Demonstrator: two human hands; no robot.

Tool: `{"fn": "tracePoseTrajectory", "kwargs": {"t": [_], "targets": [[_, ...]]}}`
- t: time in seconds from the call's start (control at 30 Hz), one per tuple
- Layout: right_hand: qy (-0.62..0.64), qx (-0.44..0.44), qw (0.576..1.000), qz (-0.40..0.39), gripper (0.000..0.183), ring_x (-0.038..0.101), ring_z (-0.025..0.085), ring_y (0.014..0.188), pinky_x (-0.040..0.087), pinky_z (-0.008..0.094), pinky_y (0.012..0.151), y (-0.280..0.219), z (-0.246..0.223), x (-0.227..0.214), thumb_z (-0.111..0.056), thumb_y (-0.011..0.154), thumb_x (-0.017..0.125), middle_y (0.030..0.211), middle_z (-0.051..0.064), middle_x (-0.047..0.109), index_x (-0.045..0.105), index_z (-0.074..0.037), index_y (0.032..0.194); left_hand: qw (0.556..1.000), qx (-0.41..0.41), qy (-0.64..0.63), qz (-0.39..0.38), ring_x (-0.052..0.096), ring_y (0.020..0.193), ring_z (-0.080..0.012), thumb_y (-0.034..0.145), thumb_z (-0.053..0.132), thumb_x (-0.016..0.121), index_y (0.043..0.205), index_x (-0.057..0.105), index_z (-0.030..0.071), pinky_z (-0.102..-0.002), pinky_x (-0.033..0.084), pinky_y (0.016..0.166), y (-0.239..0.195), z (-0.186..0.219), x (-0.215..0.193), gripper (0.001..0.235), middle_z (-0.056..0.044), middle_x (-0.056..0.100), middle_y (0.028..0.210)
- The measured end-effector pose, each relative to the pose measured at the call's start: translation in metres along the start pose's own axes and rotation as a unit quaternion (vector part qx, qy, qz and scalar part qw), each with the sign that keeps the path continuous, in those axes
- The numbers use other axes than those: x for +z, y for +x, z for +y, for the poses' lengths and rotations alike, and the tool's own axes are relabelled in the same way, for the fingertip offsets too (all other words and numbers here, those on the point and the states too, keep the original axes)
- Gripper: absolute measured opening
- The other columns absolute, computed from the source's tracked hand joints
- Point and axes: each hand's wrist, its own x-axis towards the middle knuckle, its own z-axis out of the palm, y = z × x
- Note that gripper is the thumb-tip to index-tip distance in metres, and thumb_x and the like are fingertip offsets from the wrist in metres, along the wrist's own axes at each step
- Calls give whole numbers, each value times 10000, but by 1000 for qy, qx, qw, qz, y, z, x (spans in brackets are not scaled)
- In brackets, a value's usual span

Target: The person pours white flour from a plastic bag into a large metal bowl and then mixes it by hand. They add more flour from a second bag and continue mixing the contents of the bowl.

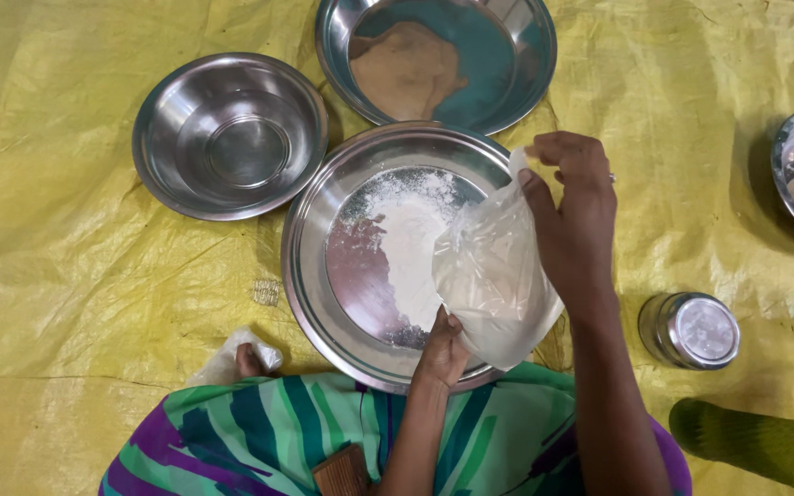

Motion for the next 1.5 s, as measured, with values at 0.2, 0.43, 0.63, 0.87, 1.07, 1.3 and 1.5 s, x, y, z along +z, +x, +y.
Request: {"fn": "tracePoseTrajectory", "kwargs": {"t": [0.2, 0.43, 0.63, 0.87, 1.07, 1.3, 1.5], "targets": [[-99, -37, 989, -102, 242, 562, 343, 1219, 425, 478, 1039, -13, -41, -27, -134, 801, 829, 1350, 94, 634, 756, -98, 1030, 1000, -8, 17, -10, 482, 1402, -276, 706, 424, 927, 1584, 310, 80, -469, 424, 1156, 0, 2, 9, 1127, -85, 496, 1516], [-172, -76, 980, -68, 207, 469, 383, 1345, 393, 487, 1094, -27, -62, -35, -182, 821, 838, 1451, 109, 588, 765, -72, 980, 999, 3, 12, -48, 476, 1406, -312, 750, 356, 922, 1599, 300, 66, -485, 434, 1152, 0, 1, 9, 1092, -118, 486, 1527], [-194, -88, 974, -75, 256, 378, 421, 1400, 379, 525, 1088, -24, -44, 3, -266, 753, 897, 1487, 121, 517, 772, -60, 837, 1000, -4, 16, -10, 471, 1415, -286, 731, 324, 919, 1594, 279, 107, -474, 422, 1164, 3, -5, 0, 1097, -88, 472, 1532], [-138, -182, 973, -35, 131, 325, 333, 1432, 297, 554, 1248, -32, -48, 27, -161, 841, 845, 1532, 33, 476, 779, -65, 900, 999, -34, 13, 13, 468, 1407, -272, 730, 367, 895, 1574, 278, 167, -497, 404, 1176, 6, -8, -1, 1065, -67, 471, 1513], [-147, -247, 956, -67, 128, 306, 336, 1463, 232, 582, 1241, -34, -56, 36, -228, 802, 870, 1559, 17, 471, 777, -140, 808, 1000, -2, -17, -14, 464, 1424, -267, 823, 328, 880, 1623, 288, 88, -481, 407, 1187, 7, -10, -8, 1023, -83, 479, 1533], [-122, -134, 981, -73, 164, 303, 373, 1526, 327, 507, 1236, -16, -49, -28, -133, 874, 837, 1611, 25, 466, 826, -189, 1027, 999, -3, -13, -36, 488, 1405, -289, 771, 272, 899, 1599, 295, 70, -484, 436, 1153, 4, -12, -13, 1044, -109, 485, 1527], [-177, -138, 964, -142, 276, 259, 402, 1526, 334, 520, 1221, -17, -42, -27, 21, 826, 738, 1613, 35, 465, 822, -171, 1005, 999, -33, -4, -7, 495, 1385, -295, 740, 269, 905, 1592, 280, 83, -493, 439, 1137, 1, -14, -12, 1073, -114, 492, 1504]]}}
